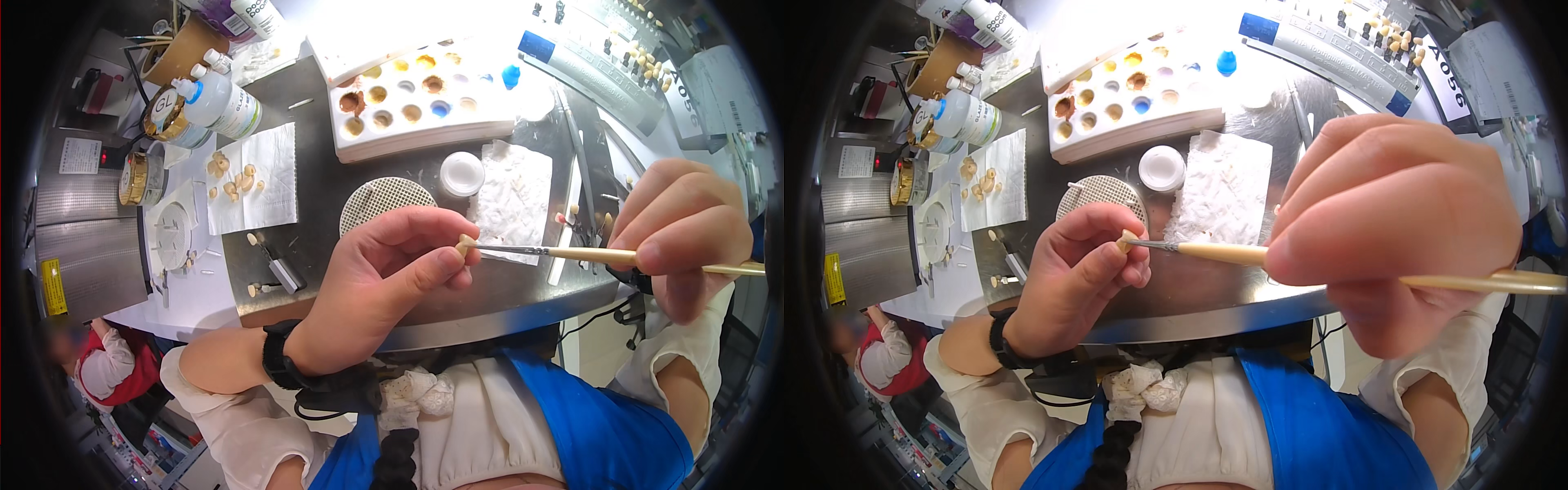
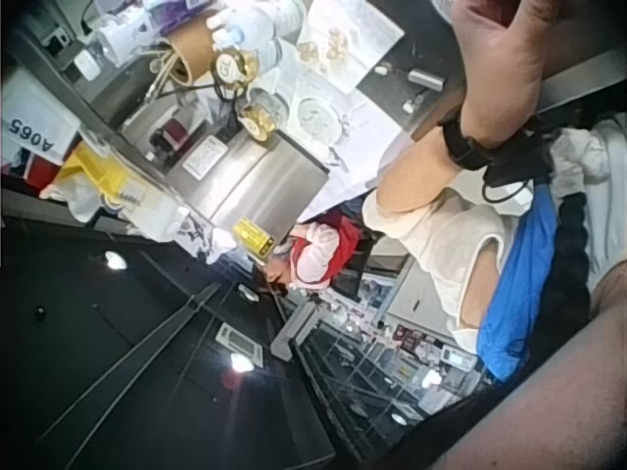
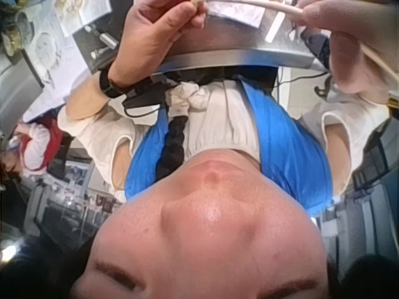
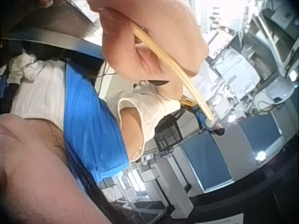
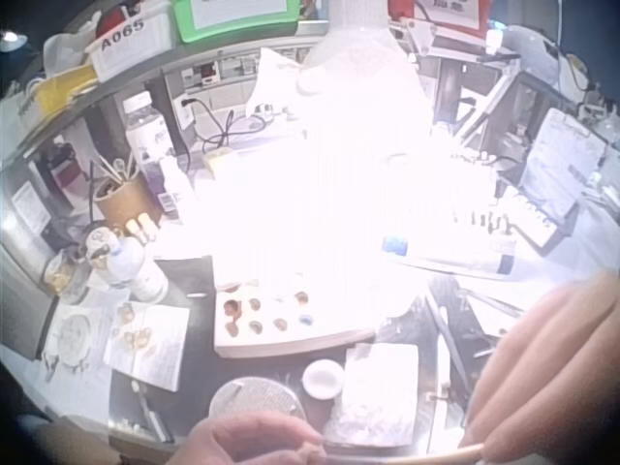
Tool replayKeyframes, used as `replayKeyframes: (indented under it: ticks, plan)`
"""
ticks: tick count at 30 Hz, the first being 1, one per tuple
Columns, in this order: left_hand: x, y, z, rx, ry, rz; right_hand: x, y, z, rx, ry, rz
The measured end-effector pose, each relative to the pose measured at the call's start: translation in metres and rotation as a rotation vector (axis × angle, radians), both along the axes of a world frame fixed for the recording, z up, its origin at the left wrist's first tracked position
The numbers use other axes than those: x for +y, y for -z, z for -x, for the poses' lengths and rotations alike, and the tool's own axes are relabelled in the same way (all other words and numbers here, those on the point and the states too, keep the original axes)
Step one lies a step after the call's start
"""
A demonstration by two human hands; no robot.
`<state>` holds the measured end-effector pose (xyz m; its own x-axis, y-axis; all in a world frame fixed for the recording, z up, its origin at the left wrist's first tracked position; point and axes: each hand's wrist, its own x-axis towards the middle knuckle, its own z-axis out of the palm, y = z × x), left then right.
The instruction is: Applying stain or glaze to a ceramic dental crown using a fine brush.
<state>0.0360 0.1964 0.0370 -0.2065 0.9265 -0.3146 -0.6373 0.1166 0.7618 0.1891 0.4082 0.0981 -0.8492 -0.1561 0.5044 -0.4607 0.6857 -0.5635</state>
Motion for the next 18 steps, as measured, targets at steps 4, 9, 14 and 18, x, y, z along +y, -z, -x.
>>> replayKeyframes:
  ticks: [4, 9, 14, 18]
  plan:
    - [0.0002, 0.0006, -0.0002, -0.008, -0.004, -0.006, 0.0012, -0.0026, -0.0005, -0.01, -0.007, 0.001]
    - [-0.0001, 0.0003, 0.0005, -0.007, 0.005, -0.004, 0.0007, -0.0029, -0.0016, -0.021, 0.019, -0.03]
    - [0.0001, 0.0001, 0.0004, -0.016, 0.005, -0.004, -0.0012, -0.0017, -0.0006, -0.001, 0.034, -0.027]
    - [-0.0003, 0.0002, 0.0005, -0.015, 0.004, 0.006, 0.0021, -0.0038, 0.0012, -0.003, -0.007, -0.026]
